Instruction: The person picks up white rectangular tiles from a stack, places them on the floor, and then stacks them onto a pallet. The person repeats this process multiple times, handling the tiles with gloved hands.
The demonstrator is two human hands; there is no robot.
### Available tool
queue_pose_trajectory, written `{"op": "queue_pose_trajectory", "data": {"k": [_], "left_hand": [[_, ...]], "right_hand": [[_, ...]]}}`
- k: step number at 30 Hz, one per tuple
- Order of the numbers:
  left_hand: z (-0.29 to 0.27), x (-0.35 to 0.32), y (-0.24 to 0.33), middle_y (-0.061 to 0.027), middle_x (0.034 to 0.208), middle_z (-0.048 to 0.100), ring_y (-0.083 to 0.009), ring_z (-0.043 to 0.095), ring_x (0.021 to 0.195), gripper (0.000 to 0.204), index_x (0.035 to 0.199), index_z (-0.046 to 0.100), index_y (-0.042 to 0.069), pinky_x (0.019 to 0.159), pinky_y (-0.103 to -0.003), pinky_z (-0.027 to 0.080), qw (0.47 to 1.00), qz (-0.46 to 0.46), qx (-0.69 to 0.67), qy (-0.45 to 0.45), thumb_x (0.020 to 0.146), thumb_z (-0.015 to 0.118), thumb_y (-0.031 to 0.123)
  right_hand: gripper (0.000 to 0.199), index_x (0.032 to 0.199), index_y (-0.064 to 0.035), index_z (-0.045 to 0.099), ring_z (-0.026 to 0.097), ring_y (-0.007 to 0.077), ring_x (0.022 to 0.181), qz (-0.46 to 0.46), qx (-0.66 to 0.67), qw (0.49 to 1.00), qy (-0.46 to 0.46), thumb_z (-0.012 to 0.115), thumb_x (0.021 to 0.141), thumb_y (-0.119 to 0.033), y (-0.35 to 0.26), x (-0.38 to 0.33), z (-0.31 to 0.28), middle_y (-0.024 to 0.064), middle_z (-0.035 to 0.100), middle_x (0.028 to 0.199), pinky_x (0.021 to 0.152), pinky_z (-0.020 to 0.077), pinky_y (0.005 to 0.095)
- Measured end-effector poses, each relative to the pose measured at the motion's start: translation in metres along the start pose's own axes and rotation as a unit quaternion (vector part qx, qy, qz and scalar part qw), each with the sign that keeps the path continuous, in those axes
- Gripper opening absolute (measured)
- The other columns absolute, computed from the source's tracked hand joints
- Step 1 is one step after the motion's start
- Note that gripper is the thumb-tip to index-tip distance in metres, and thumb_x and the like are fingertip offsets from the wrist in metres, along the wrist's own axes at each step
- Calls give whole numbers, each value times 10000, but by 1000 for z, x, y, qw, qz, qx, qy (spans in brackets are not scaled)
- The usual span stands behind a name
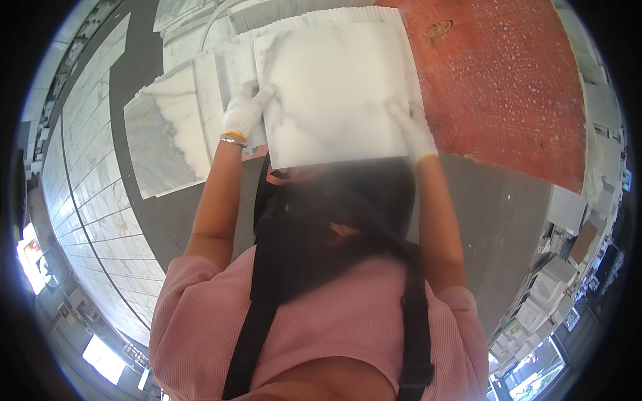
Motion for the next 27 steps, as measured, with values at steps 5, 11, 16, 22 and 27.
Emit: {"op": "queue_pose_trajectory", "data": {"k": [5,11,16,22,27], "left_hand": [[-4,2,-6,-262,1244,691,-420,653,1175,767,1405,572,80,985,-478,497,999,22,24,-3,921,539,674],[-21,12,-10,-272,1200,696,-405,671,1126,694,1322,609,42,962,-451,503,996,31,62,-49,937,566,617],[-26,13,-9,-257,1219,689,-403,664,1139,716,1331,594,39,979,-453,500,995,13,74,-71,918,577,624],[-23,18,-5,-256,1168,704,-402,679,1102,772,1261,601,25,939,-461,515,994,17,86,-59,899,563,706],[-25,22,2,-266,1158,702,-413,674,1109,805,1246,610,25,934,-480,510,995,25,87,-48,886,560,744]], "right_hand": [[819,1481,67,451,517,239,1315,-26,-10,999,38,734,925,-463,-16,-23,14,160,562,1431,1121,387,354],[729,1309,74,608,614,215,1099,69,-49,995,57,691,928,-542,16,-60,31,145,680,1211,973,476,350],[775,1329,87,606,618,215,1092,91,12,995,42,634,953,-590,31,-60,51,160,673,1236,960,481,345],[834,1403,93,562,603,197,1135,128,-13,991,39,613,963,-614,27,-62,47,150,662,1280,992,462,318],[825,1333,62,623,623,317,1149,117,27,991,59,538,962,-670,31,-58,54,258,675,1245,1025,455,410]]}}
Point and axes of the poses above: each hand's wrist, its own x-axis towards the middle knuckle, its own z-axis out of the palm, y = z × x, the point moved 4 cm from there along x, towards the middle knuckle
